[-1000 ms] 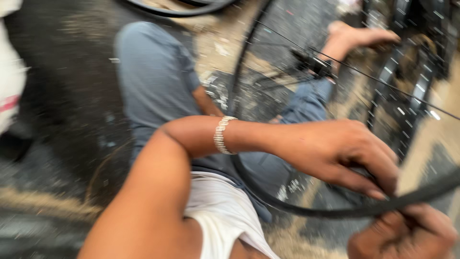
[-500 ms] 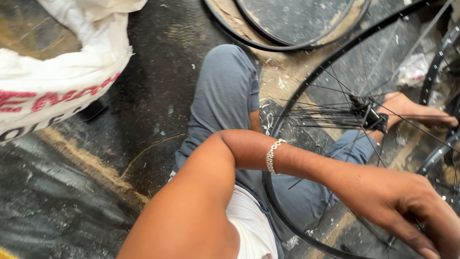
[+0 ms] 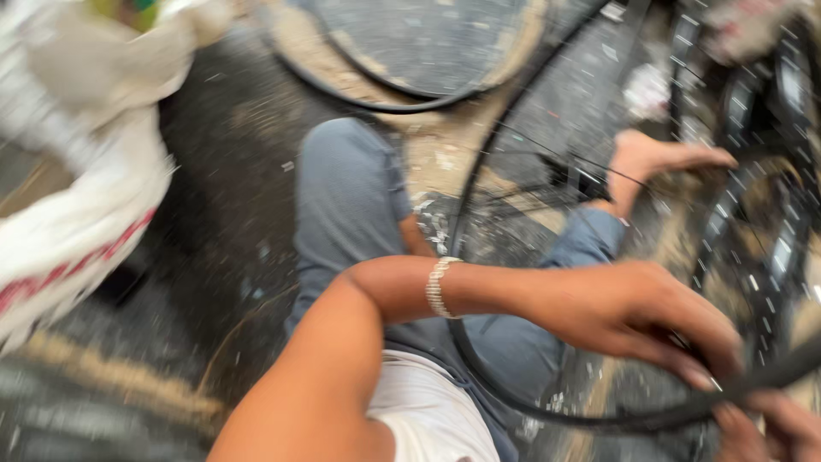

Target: The person sits on the floor and assembles a bicycle wheel by hand. They insert spokes into the rim and hub, then attach a rubber tire strip to the rim, pressing it into place.

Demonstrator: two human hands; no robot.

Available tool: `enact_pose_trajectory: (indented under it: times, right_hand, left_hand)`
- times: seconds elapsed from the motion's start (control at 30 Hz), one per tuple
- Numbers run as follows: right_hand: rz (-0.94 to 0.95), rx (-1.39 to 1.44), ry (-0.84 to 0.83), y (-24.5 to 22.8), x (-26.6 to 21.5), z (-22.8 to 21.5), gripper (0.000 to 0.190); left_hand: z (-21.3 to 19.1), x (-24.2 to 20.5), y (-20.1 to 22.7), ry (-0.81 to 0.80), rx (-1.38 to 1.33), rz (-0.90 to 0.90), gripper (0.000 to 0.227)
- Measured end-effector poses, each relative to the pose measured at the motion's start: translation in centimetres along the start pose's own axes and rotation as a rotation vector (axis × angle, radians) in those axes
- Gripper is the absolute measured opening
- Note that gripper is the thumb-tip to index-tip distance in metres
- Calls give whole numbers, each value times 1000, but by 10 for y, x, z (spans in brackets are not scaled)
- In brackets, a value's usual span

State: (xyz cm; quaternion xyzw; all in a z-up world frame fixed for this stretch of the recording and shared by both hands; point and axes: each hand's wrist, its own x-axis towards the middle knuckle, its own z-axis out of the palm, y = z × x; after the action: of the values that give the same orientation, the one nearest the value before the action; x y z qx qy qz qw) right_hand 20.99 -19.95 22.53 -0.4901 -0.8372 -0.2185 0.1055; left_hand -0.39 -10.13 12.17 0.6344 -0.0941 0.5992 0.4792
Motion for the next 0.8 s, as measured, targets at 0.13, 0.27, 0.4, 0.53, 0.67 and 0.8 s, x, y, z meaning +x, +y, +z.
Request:
enact_pose_trajectory:
  times: [0.13,0.27,0.4,0.53,0.67,0.8]
  right_hand:
    - [32,-50,6,-13,1,-20,15]
    - [54,26,-16,-44,23,-44,15]
    - [32,185,3,-54,44,-51,19]
    - [-64,242,7,-55,53,-56,19]
    - [-107,266,46,-51,57,-55,19]
    - [-128,225,78,-49,56,-54,17]
  left_hand:
    - [0,-2,13,-17,-24,-161,21]
    - [-7,2,25,-58,134,-169,21]
    - [-15,7,37,-89,172,-146,20]
    - [-16,11,42,-111,158,-140,17]
    - [-13,12,44,-124,195,-188,14]
    - [-12,14,44,-124,183,-200,12]
